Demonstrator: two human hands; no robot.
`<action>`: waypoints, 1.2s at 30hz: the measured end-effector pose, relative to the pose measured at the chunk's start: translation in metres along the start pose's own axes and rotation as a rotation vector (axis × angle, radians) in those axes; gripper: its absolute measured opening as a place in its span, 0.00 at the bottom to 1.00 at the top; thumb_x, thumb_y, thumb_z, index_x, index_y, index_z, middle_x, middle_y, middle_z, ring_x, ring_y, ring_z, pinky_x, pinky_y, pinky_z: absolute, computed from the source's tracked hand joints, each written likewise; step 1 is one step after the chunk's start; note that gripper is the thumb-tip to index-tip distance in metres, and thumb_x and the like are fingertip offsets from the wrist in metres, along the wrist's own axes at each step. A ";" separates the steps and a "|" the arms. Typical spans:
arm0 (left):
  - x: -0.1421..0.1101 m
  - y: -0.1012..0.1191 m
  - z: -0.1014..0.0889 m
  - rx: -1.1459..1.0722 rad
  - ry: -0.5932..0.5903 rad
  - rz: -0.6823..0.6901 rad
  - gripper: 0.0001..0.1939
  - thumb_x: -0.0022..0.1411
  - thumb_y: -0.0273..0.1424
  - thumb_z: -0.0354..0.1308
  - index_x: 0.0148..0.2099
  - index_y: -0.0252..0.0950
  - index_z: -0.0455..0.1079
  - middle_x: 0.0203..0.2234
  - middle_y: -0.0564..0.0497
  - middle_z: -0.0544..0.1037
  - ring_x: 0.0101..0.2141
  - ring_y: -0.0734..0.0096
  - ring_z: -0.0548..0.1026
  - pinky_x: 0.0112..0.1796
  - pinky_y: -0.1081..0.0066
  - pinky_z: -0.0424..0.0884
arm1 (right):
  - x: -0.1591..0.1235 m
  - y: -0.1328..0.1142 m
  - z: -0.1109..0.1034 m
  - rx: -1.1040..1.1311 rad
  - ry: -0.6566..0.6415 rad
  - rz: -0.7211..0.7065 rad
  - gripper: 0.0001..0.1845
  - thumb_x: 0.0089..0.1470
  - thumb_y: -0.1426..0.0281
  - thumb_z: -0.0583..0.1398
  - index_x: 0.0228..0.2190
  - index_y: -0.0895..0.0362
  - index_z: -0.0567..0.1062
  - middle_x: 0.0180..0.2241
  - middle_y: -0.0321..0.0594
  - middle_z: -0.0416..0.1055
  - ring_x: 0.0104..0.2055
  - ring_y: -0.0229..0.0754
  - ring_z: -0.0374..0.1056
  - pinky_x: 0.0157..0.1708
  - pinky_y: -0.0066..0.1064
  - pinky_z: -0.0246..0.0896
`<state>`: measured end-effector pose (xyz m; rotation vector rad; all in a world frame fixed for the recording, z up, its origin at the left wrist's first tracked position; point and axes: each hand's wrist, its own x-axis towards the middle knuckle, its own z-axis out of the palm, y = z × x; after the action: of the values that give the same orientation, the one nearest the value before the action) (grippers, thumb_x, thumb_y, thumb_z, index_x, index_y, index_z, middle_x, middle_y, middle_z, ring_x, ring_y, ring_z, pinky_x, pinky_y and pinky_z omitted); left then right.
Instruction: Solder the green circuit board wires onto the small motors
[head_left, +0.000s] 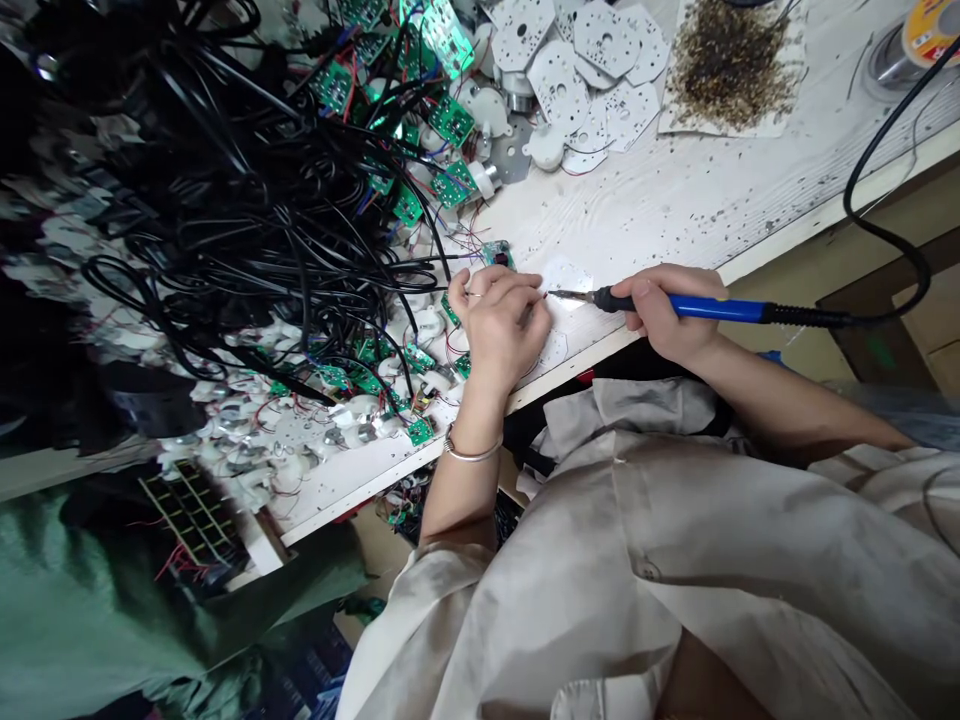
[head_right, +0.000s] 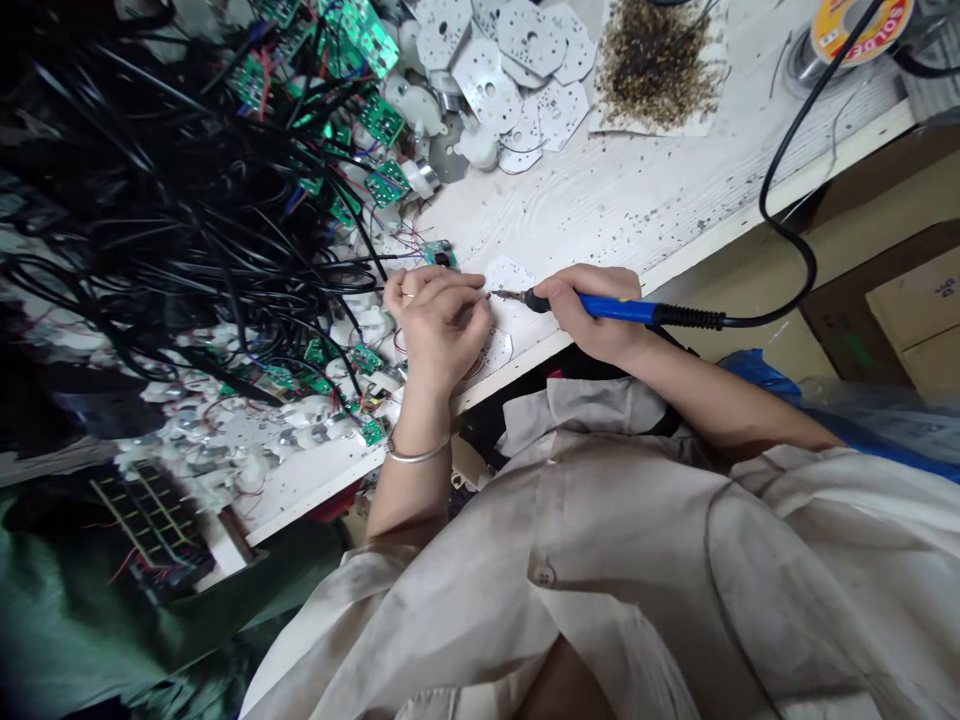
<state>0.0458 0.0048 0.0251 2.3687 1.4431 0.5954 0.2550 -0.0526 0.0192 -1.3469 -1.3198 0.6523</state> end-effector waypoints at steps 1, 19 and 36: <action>0.000 0.000 0.000 0.000 0.002 0.002 0.07 0.63 0.32 0.58 0.32 0.43 0.73 0.40 0.56 0.84 0.50 0.60 0.77 0.65 0.45 0.51 | 0.000 0.001 0.000 0.006 0.008 0.002 0.22 0.66 0.53 0.55 0.28 0.50 0.80 0.16 0.31 0.70 0.23 0.38 0.72 0.27 0.33 0.70; 0.000 -0.003 0.001 -0.034 -0.009 0.006 0.05 0.63 0.31 0.59 0.33 0.42 0.73 0.41 0.56 0.83 0.51 0.59 0.76 0.67 0.43 0.47 | -0.002 0.008 0.001 0.049 0.056 0.048 0.22 0.66 0.51 0.55 0.30 0.49 0.80 0.15 0.30 0.67 0.18 0.36 0.67 0.24 0.32 0.69; -0.001 -0.004 0.002 -0.091 0.038 0.042 0.06 0.67 0.35 0.59 0.36 0.44 0.75 0.41 0.54 0.84 0.49 0.63 0.78 0.65 0.48 0.51 | 0.010 0.004 0.010 -0.308 -0.408 -0.267 0.18 0.68 0.61 0.53 0.53 0.55 0.73 0.48 0.45 0.79 0.50 0.45 0.77 0.50 0.38 0.76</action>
<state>0.0431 0.0060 0.0212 2.3343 1.3548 0.7048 0.2498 -0.0400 0.0159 -1.2838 -1.9570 0.5720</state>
